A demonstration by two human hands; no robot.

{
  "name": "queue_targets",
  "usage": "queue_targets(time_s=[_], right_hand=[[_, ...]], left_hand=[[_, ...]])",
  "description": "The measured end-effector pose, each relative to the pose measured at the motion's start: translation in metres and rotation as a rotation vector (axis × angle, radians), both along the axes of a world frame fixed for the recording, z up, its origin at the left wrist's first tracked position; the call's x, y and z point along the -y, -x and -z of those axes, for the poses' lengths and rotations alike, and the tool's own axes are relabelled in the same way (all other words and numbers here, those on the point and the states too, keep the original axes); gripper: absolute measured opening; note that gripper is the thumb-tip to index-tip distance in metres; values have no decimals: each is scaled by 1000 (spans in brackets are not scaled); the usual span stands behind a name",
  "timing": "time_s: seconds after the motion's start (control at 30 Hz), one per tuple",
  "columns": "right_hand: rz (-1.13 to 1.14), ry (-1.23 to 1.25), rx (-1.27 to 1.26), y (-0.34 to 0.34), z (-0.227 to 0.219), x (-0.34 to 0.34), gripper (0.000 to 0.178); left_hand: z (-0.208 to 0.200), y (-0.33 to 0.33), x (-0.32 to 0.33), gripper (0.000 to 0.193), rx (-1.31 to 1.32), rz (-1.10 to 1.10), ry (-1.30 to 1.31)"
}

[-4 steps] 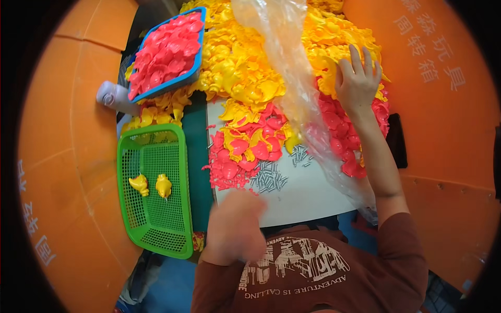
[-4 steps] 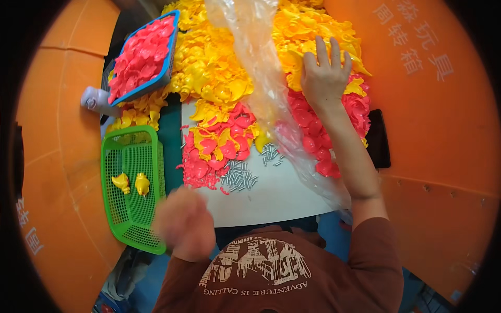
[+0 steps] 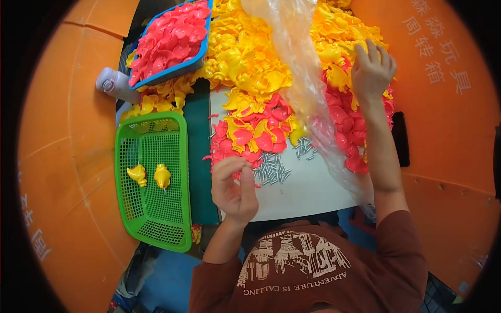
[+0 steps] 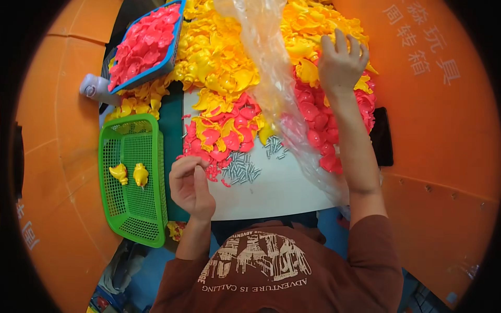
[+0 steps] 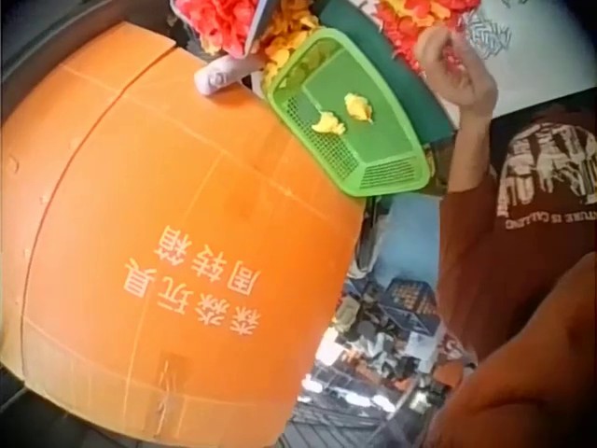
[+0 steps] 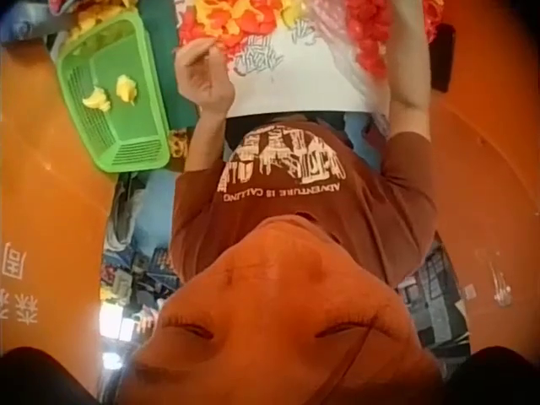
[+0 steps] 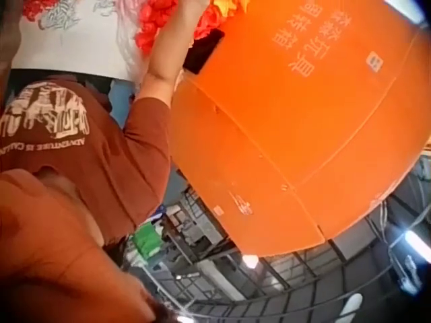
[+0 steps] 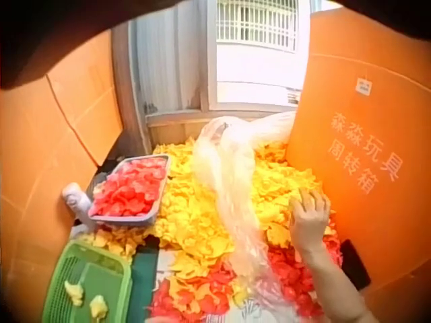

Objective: Assembling small plastic toy stars by joining yellow and pink components and placing them into a basket.

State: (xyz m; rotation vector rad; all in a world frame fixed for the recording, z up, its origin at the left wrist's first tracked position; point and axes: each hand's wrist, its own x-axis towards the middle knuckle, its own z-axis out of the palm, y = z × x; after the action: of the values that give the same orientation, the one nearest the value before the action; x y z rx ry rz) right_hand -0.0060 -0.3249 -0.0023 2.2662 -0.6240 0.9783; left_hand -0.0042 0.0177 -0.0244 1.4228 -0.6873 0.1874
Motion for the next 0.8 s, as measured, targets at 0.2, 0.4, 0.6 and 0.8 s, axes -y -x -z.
queue_targets(time_s=[0.2,0.4,0.6,0.8], right_hand=[[-594,-419,355,-8,-20,-44,13],[-849,-1444,-3,26,21,-188,9],[-498,-1456,46,66,50,-167,15],[-286,-1472,-311,70,62,-170,16]], left_hand=[[29,-8,-6,32,-397,82,-63],[27,-5,35,38,-971,271,322],[38,-24,12,22,-947,71,176],[41,-15,14,16,-1006,102,157]])
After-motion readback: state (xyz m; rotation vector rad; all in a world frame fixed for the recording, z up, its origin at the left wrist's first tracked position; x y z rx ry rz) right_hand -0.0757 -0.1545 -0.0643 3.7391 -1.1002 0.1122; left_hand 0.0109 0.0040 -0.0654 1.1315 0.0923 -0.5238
